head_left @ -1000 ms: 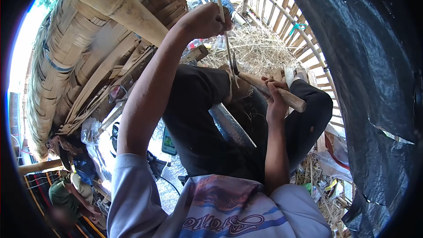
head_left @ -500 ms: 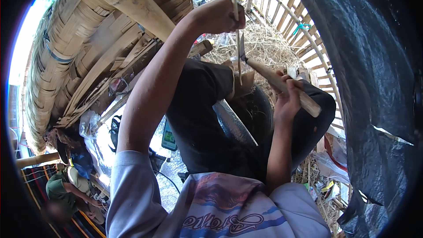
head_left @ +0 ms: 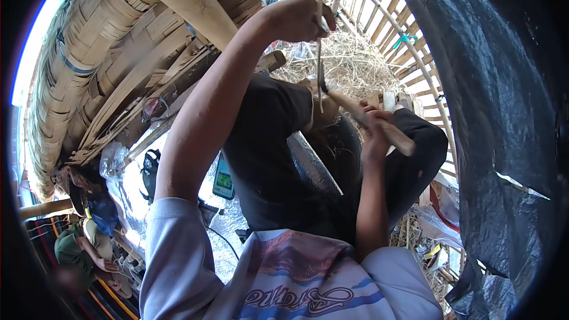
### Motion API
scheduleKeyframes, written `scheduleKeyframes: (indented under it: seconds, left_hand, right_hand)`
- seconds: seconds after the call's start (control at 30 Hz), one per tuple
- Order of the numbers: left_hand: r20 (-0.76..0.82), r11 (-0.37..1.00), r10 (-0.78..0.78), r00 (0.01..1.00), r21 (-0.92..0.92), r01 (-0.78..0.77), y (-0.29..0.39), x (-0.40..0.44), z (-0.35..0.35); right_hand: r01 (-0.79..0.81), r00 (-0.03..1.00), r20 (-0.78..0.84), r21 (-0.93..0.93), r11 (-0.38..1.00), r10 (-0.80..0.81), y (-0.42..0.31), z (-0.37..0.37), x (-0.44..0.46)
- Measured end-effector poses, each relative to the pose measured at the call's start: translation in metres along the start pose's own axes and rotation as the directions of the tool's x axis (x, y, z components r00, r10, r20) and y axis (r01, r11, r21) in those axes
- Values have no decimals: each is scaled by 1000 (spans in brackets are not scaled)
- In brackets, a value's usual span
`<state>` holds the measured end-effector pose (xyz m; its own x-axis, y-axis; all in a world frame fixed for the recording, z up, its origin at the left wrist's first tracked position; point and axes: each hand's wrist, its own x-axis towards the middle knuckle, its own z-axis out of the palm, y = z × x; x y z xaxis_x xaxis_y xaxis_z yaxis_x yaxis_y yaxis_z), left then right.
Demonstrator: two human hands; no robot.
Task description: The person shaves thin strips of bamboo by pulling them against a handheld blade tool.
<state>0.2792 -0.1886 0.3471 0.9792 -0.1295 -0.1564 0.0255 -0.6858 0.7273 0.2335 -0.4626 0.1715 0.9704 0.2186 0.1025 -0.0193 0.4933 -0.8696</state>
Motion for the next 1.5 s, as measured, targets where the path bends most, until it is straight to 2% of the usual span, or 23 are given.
scheduleKeyframes:
  seconds: [0.07, 0.13, 0.17, 0.23, 0.27, 0.37, 0.4, 0.53, 0.57, 0.63, 0.7, 0.77, 0.83, 0.9, 0.93, 1.07, 1.13, 1.17, 1.23, 1.27, 1.37, 1.43, 1.5]
  left_hand:
    - [4, 998, 33, 999, 55, -34, 2, -1, -4]
    - [45, 996, 26, 999, -82, -22, -1, -3, -3]
    - [21, 996, -7, 1000, 92, 5, 8, -5, -1]
    - [-2, 999, 21, 1000, 48, -20, 6, -6, 3]
    - [0, 997, 33, 999, 70, -33, 7, -7, 2]
    - [33, 999, -51, 998, 17, 50, 7, -7, -3]
    - [42, 996, 4, 999, 87, -7, 3, -6, -5]
    - [10, 995, 29, 1000, 95, -30, 3, -9, -5]
    - [42, 997, -37, 998, 73, 34, 6, -10, -6]
    - [33, 1000, -28, 999, 14, 28, 3, -11, -6]
    - [24, 999, 17, 1000, 35, -18, -8, -8, -5]
    - [46, 990, 35, 998, 138, -41, -1, -11, -11]
    - [23, 1000, -6, 1000, 7, 6, -6, -10, -9]
    - [4, 991, 133, 991, 34, -133, -15, -8, -5]
    - [24, 992, -13, 1000, 125, 10, 8, -15, -8]
    - [34, 999, -18, 999, 26, 18, 1, -10, -7]
    - [35, 997, 13, 999, 76, -15, -5, -7, -8]
    - [44, 997, 28, 999, 65, -31, 1, -10, -9]
    - [37, 1000, -8, 999, 22, 8, 5, -11, -7]
    - [12, 984, 114, 993, 134, -115, 4, -12, -7]
    - [26, 997, -31, 999, 69, 29, 6, -14, -5]
    - [22, 998, 10, 1000, 56, -11, 0, -13, -4]
    - [17, 999, 12, 1000, 53, -13, 0, -12, -5]
  right_hand:
    - [12, 999, 30, -55, 998, -10, 6, 2, -1]
    - [31, 997, 74, -85, 996, -25, 9, 0, 1]
    - [15, 997, 79, -88, 996, -9, 3, 4, 0]
    - [14, 1000, -12, 219, 976, -11, -18, 10, 2]
    - [15, 1000, 22, 260, 966, -22, -25, 11, 2]
    - [-81, 996, -15, 117, 990, 83, -2, 1, -3]
    - [-76, 997, 18, 33, 997, 76, 13, -6, -3]
    - [-56, 998, 11, -36, 998, 56, 11, -1, -1]
    - [-68, 998, 14, -31, 997, 68, 2, 3, -1]
    - [-41, 998, -29, 307, 951, 52, -17, 9, 2]
    - [-46, 998, -22, 293, 955, 55, -13, 3, -1]
    - [-33, 997, 65, -47, 998, 36, 5, -6, -3]
    - [-51, 997, 54, -79, 996, 56, 3, -7, -1]
    - [-95, 995, -11, 77, 992, 96, -9, -4, 3]
    - [-104, 994, -13, 186, 977, 108, -21, -2, 4]
    - [-30, 999, 29, 356, 934, 21, -34, 0, 9]
    - [-95, 994, -36, 139, 986, 101, -11, -10, 7]
    - [-77, 996, -37, 141, 987, 83, -2, -13, 6]
    - [-164, 984, 23, -236, 958, 175, 10, -9, 2]
    - [-175, 984, -21, -230, 957, 175, 11, -3, -2]
    - [-169, 983, -84, -22, 985, 166, 1, 6, -5]
    - [-98, 995, -36, -16, 995, 98, -7, 2, 0]
    - [-116, 989, -62, 220, 969, 133, -23, 2, 1]
